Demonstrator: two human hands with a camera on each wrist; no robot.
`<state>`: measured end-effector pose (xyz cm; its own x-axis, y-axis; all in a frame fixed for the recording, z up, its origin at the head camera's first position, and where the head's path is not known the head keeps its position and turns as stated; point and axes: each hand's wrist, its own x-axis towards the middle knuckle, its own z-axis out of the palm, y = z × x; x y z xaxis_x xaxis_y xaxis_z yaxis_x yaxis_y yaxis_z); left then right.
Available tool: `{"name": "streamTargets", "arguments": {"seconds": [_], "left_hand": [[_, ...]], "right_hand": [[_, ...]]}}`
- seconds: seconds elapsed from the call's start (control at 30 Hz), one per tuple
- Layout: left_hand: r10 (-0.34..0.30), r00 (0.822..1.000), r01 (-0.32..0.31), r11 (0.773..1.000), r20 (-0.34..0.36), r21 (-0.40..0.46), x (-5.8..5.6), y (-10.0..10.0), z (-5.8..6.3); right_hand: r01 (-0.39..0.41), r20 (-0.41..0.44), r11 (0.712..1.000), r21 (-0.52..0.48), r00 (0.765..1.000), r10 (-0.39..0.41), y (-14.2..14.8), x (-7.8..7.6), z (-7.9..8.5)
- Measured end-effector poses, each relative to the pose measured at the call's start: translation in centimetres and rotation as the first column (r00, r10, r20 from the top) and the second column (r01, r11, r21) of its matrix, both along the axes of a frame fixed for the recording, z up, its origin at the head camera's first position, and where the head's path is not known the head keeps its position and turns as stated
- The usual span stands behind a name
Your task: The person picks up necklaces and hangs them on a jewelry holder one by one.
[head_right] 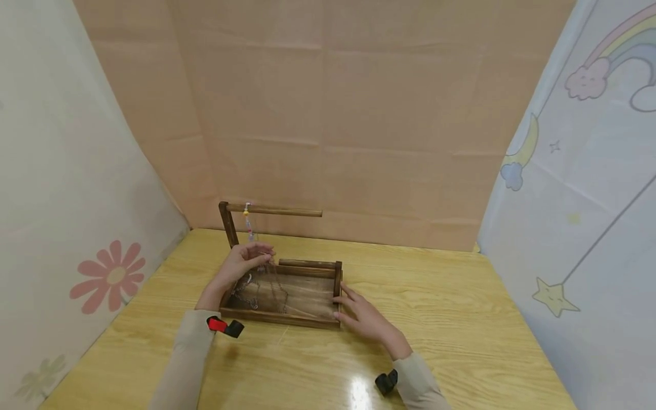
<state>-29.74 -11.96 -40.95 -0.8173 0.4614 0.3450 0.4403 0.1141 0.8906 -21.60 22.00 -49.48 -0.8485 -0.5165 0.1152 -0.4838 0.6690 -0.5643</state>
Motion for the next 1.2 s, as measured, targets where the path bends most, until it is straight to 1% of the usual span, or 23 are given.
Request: {"name": "streamTargets", "arguments": {"seconds": [0.1, 0.33, 0.5, 0.57, 0.73, 0.87, 0.97, 1.1, 1.2], "left_hand": [[-0.002, 1.0, 0.002, 1.0, 0.004, -0.002, 0.1, 0.0, 0.5], [0.004, 1.0, -0.004, 1.0, -0.008, 0.002, -1.1, -0.1, -0.2], [0.009, 1.0, -0.009, 1.0, 0.019, 0.001, -0.3, 0.2, 1.4], [0.013, 1.0, -0.013, 1.0, 0.02, -0.003, 0.2, 0.3, 2.1], [0.021, 1.0, -0.021, 1.0, -0.01, 0.005, 0.2, 0.4, 2.4], [0.018, 1.0, -0.018, 1.0, 0.0, 0.018, 0.1, 0.5, 2.7], [0.009, 1.0, -0.009, 0.999, -0.001, 0.038, -0.2, 0.4, 2.8], [0.009, 1.0, -0.008, 0.999, -0.02, 0.043, -1.1, 0.3, 2.1], [0.021, 0.999, -0.019, 0.999, -0.035, 0.034, -1.8, 0.3, 1.7]], "right_hand": [[0.001, -0.001, 1.0, 0.001, 1.0, -0.001, 0.0, 0.0, 0.1], [0.001, 0.001, 1.0, 0.005, 1.0, -0.001, 0.0, 0.0, 0.0], [-0.004, 0.007, 1.0, 0.001, 1.0, 0.004, 0.0, 0.0, 0.0], [-0.005, 0.01, 1.0, -0.001, 1.0, 0.005, 0.0, 0.0, 0.1], [-0.001, 0.008, 1.0, 0.009, 1.0, 0.001, 0.0, 0.0, 0.2], [0.006, 0.012, 1.0, 0.007, 1.0, -0.006, 0.0, 0.0, 0.2], [0.008, 0.014, 1.0, 0.008, 1.0, -0.008, 0.0, 0.0, 0.1], [0.008, 0.014, 1.0, 0.011, 1.0, -0.008, 0.0, -0.1, 0.1], [0.007, 0.016, 1.0, 0.011, 1.0, -0.008, -0.1, -0.1, 0.1]]}}
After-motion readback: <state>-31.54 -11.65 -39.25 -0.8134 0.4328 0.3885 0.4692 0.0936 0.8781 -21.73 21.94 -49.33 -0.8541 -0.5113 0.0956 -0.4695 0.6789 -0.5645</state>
